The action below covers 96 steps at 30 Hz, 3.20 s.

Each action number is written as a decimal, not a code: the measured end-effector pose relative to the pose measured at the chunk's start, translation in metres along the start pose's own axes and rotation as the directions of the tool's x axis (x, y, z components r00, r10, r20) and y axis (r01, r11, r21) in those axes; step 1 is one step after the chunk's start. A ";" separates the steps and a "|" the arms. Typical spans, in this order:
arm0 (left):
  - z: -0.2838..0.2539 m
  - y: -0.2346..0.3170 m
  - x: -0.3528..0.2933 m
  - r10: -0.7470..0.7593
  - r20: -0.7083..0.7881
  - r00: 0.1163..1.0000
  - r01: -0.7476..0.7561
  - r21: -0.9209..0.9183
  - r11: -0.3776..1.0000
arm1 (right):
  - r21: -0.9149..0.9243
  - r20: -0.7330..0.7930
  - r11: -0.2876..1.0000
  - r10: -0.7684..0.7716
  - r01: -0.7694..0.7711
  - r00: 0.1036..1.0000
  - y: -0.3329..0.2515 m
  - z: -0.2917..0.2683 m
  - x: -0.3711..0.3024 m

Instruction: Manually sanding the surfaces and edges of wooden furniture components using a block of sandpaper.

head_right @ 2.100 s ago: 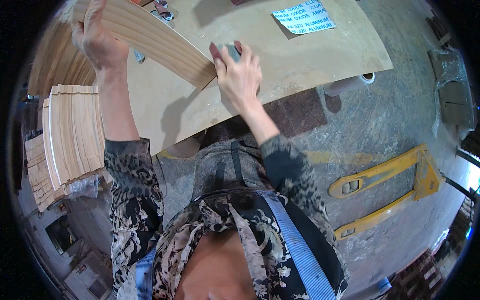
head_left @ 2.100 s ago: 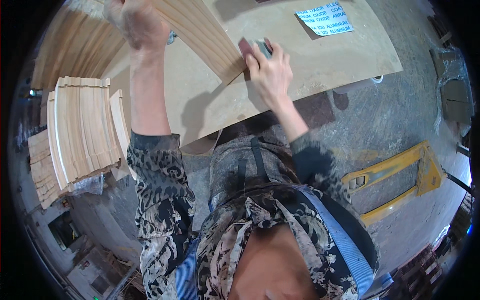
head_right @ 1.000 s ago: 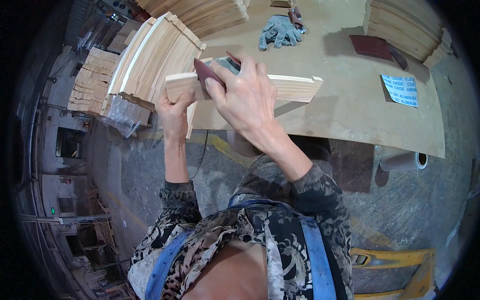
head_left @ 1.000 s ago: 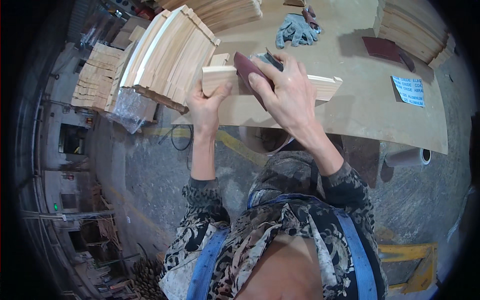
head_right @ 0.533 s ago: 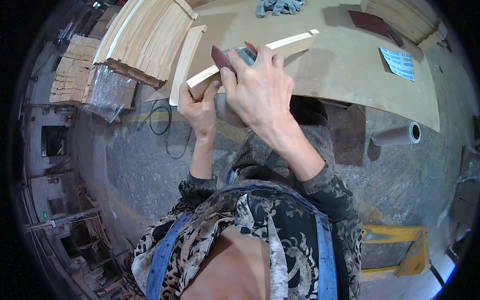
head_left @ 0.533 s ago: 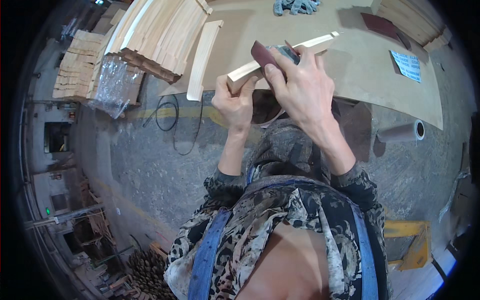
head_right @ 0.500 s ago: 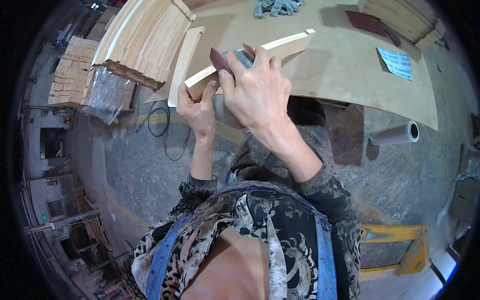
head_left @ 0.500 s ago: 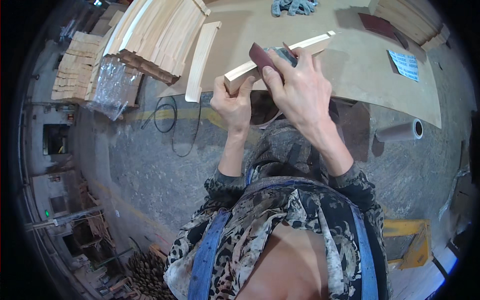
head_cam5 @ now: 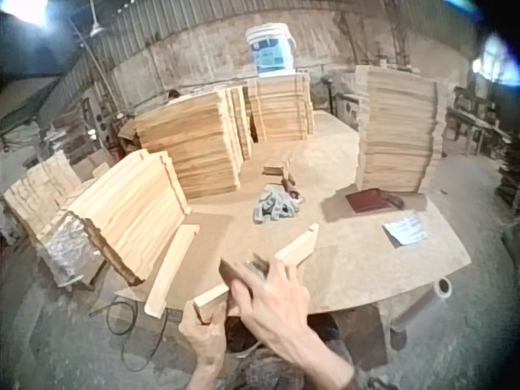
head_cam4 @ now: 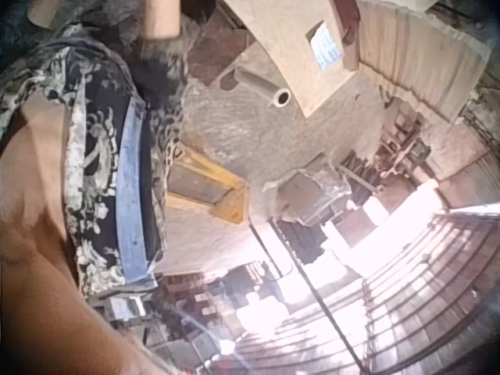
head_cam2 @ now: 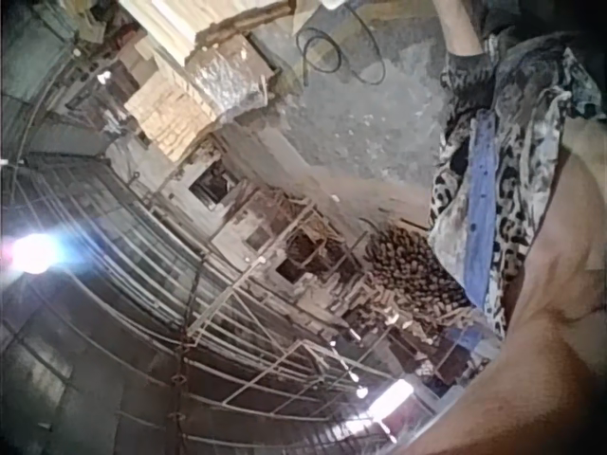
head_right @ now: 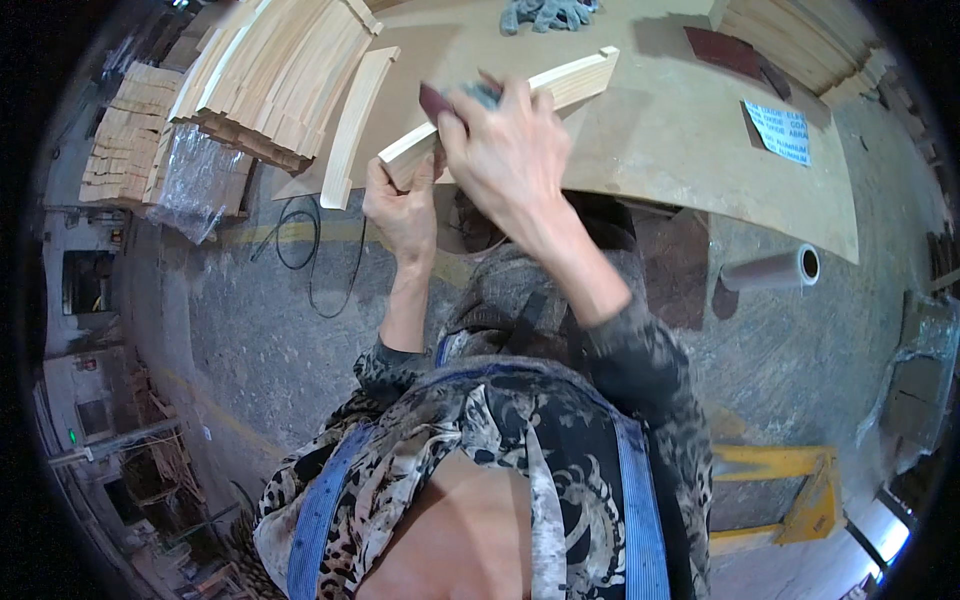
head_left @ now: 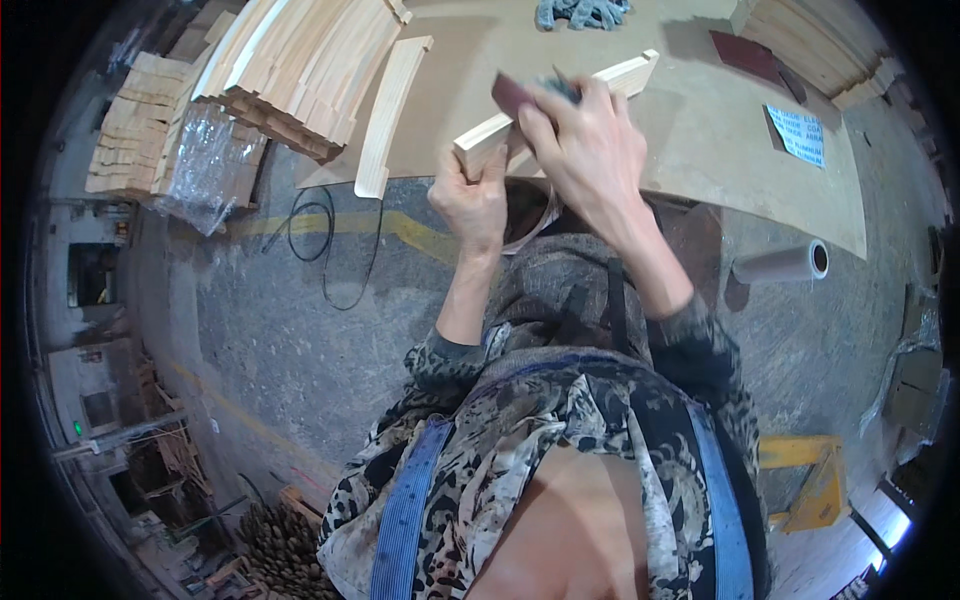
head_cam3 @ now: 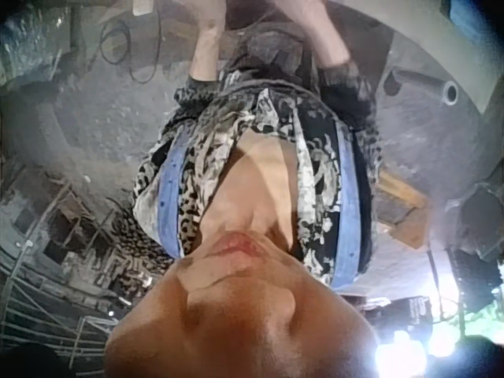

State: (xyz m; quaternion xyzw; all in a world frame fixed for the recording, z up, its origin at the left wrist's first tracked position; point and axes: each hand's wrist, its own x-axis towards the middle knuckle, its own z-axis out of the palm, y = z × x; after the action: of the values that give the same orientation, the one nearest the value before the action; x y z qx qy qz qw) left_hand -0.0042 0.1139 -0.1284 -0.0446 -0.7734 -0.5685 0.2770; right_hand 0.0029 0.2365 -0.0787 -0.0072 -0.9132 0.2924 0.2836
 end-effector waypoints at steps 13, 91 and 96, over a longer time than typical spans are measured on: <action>0.032 0.025 0.063 0.103 0.117 0.988 -0.095 -0.065 0.993 | 0.486 -0.173 0.874 0.074 0.020 0.982 0.017 -0.028 0.015; 0.307 0.027 -0.110 0.599 0.722 -0.347 -0.671 -0.637 0.379 | -0.198 -0.575 0.574 0.588 -0.794 0.569 0.307 -0.173 -0.259; 0.300 0.025 -0.108 0.628 0.719 -0.298 -0.759 -0.578 0.301 | 0.158 -0.642 0.770 0.555 -0.618 0.528 0.274 -0.173 -0.228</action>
State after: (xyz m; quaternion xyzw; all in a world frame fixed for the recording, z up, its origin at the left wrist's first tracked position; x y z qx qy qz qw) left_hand -0.0164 0.4202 -0.2186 -0.7777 -0.6159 -0.1020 0.0745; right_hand 0.2424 0.5143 -0.2276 -0.4285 -0.7084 0.3072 0.4692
